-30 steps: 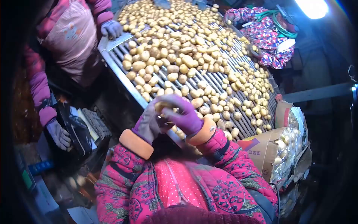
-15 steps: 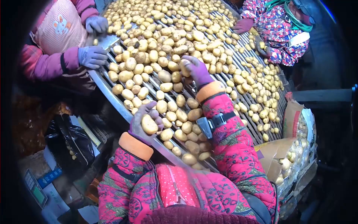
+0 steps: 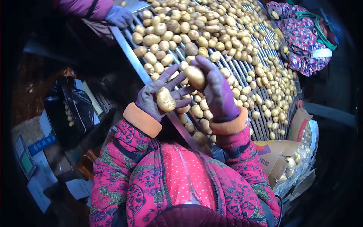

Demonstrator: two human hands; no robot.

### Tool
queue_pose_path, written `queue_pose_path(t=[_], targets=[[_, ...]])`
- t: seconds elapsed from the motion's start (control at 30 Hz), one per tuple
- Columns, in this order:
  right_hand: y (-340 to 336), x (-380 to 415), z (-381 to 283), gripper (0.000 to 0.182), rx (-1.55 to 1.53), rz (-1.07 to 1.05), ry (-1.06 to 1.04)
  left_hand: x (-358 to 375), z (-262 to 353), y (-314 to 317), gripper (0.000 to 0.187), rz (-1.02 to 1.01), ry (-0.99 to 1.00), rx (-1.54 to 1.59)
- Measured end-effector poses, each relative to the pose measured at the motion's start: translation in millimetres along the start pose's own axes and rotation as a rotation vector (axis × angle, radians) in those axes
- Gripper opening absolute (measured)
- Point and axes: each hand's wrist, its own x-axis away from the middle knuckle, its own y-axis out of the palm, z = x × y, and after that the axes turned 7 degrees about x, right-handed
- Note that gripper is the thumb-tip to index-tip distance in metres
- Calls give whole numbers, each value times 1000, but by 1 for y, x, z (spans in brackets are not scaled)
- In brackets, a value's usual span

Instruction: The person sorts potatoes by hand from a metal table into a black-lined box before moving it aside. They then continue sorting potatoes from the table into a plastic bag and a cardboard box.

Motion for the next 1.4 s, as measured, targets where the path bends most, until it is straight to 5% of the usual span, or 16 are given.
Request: queue_pose_path(t=[0.3, 0.47, 0.63, 0.7, 0.8, 0.83, 0.9, 0.97, 1.03, 1.1, 1.23, 1.3, 1.4], targets=[[13, 33, 14, 46, -61, 80, 281, 76, 24, -19, 65, 41, 156, 71], [-10, 69, 74, 31, 604, 130, 44, 140, 48, -35, 45, 248, 389, -90], [14, 84, 62, 36, 492, 50, 41, 237, 111, -65, 41, 453, 786, -55], [5, 91, 91, 34, 323, 67, 193, 285, 168, -96, 31, 460, 917, -116], [-3, 83, 66, 36, 1002, -59, -403, 346, 280, -153, 34, 651, 938, -370], [-4, 75, 48, 39, 1039, 39, -484, 344, 317, -166, 35, 718, 923, -456], [-33, 66, 50, 45, 1167, 263, -173, 331, 350, -168, 38, 938, 958, -679], [-56, 58, 75, 59, 1378, 255, 19, 295, 336, -165, 40, 1044, 976, -1007], [-24, 70, 63, 73, 1626, 89, 207, 222, 297, -147, 42, 834, 970, -1298], [-10, 83, 55, 80, 1490, 25, 187, 128, 232, -109, 45, 470, 921, -1518], [-16, 96, 49, 69, 1229, -123, -93, 5, 134, -33, 36, -3, 795, -2205], [-22, 92, 38, 56, 1080, -172, -171, -32, 112, -18, 31, -9, 603, -2358], [-39, 82, 36, 47, 995, -66, -133, -78, 107, -8, 23, -40, 641, -2534]])
